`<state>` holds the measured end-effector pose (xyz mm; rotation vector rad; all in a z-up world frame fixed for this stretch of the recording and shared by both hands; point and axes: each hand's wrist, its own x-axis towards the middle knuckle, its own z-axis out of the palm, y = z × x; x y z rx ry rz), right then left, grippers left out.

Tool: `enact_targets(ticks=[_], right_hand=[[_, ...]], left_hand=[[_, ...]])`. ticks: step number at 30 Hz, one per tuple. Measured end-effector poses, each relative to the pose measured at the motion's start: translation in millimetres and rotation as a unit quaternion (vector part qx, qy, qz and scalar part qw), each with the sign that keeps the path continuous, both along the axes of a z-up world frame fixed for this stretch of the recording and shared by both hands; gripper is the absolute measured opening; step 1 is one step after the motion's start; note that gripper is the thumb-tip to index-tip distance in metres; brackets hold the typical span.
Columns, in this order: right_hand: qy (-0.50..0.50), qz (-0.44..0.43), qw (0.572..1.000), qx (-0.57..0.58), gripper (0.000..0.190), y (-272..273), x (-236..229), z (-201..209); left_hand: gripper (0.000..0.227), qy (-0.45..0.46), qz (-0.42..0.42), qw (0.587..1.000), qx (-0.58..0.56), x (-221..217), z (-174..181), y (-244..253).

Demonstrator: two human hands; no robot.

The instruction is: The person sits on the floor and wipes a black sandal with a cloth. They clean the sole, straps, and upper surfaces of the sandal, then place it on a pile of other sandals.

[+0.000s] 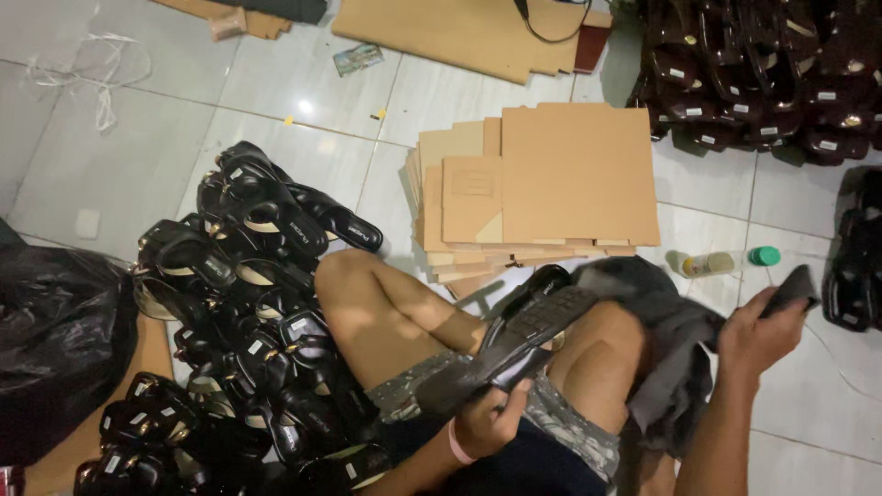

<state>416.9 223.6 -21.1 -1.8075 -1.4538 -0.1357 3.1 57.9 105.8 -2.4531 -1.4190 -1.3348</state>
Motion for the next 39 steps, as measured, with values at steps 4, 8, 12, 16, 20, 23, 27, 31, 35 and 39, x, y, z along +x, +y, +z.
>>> enact_targets(ticks=[4,8,12,16,20,23,27,31,35,39], right_hand=[[-0.081,-0.046,0.995,-0.032,0.04,9.6,37.2,-17.5],[-0.126,-0.037,0.989,-0.07,0.057,18.8,52.3,-34.4],[-0.132,-0.016,0.987,-0.086,0.058,26.2,54.0,-48.6],[-0.109,0.007,0.994,-0.022,0.056,30.9,45.5,-48.9],[-0.076,0.057,0.993,0.068,0.059,30.9,37.4,-37.1],[-0.111,0.074,0.988,0.078,0.051,41.7,31.6,-29.7],[-0.021,0.061,0.998,0.026,0.038,51.8,24.9,-21.6],[0.019,0.044,0.998,-0.042,0.026,51.2,16.5,-11.7],[-0.04,0.019,0.999,0.009,0.043,55.4,24.3,-23.7],[0.104,-0.037,0.99,0.083,0.048,65.4,35.2,-45.5]], left_hand=[[0.023,-0.425,-0.026,0.87,-0.248,27.9,-7.1,-11.0],[0.027,-0.538,-0.071,0.789,-0.288,34.3,0.0,-3.7],[0.022,-0.552,-0.098,0.777,-0.287,26.8,13.3,4.5],[0.012,-0.492,-0.08,0.813,-0.302,20.1,24.9,16.9],[0.011,-0.49,-0.127,0.794,-0.338,19.9,38.8,27.0],[0.013,-0.488,-0.174,0.78,-0.351,21.8,44.0,37.3],[0.021,-0.498,-0.226,0.722,-0.422,22.3,40.6,43.4],[0.025,-0.464,-0.252,0.73,-0.435,21.1,20.1,43.4],[0.029,-0.423,-0.259,0.766,-0.409,22.8,4.4,38.2],[0.035,-0.309,-0.274,0.884,-0.219,17.1,19.2,49.6]])
